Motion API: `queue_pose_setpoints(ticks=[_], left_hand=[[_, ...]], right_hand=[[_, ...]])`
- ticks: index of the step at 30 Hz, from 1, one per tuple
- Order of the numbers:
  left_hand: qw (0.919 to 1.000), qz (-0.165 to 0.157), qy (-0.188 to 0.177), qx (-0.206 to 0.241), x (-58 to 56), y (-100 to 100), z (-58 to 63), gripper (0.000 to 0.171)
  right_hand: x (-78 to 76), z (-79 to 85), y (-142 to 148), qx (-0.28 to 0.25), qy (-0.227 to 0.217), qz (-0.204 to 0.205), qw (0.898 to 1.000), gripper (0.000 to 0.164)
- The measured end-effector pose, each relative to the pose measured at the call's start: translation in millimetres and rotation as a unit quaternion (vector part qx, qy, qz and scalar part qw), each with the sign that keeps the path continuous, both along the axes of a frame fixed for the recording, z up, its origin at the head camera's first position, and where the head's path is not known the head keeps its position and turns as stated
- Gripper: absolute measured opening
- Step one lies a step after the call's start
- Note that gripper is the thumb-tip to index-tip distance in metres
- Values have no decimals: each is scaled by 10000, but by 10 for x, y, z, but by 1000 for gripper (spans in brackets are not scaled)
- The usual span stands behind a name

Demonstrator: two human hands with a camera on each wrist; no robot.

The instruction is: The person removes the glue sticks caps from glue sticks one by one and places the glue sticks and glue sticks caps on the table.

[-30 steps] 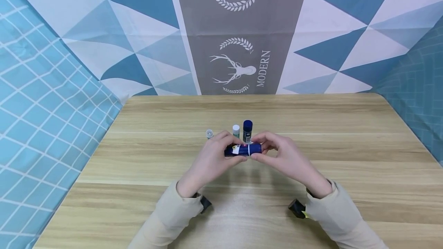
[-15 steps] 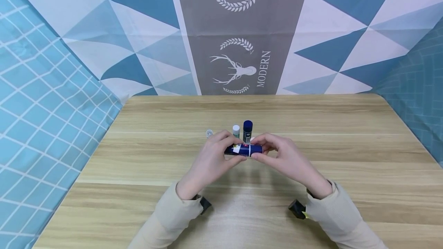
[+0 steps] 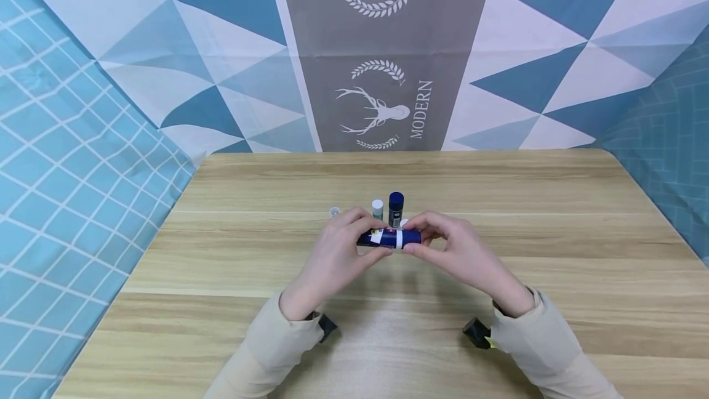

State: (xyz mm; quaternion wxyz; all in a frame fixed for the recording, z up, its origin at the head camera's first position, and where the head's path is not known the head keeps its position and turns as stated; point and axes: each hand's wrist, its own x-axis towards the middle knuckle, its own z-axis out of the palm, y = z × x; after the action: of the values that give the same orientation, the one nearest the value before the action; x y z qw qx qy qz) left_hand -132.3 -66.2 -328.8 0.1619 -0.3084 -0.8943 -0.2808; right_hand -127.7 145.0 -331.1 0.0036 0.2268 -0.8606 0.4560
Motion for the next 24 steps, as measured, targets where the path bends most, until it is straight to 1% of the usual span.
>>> queue_pose_setpoints(ticks=[7,11,18,24], left_hand=[[9999,81,23,64,-9,-28,18,28],[9998,174,-32,86,-24,-50,35,30],[9992,382,-91,125,-55,-110,65,31],[9986,365,-93,363,-104,-183,83,29]], right_hand=[[-13,3,19,15,50,-68,10000,24],[-22,13,44,-1,56,-136,9999,24],[-44,44,107,133,97,-360,9992,28],[-89,48,187,272,287,-587,9975,27]])
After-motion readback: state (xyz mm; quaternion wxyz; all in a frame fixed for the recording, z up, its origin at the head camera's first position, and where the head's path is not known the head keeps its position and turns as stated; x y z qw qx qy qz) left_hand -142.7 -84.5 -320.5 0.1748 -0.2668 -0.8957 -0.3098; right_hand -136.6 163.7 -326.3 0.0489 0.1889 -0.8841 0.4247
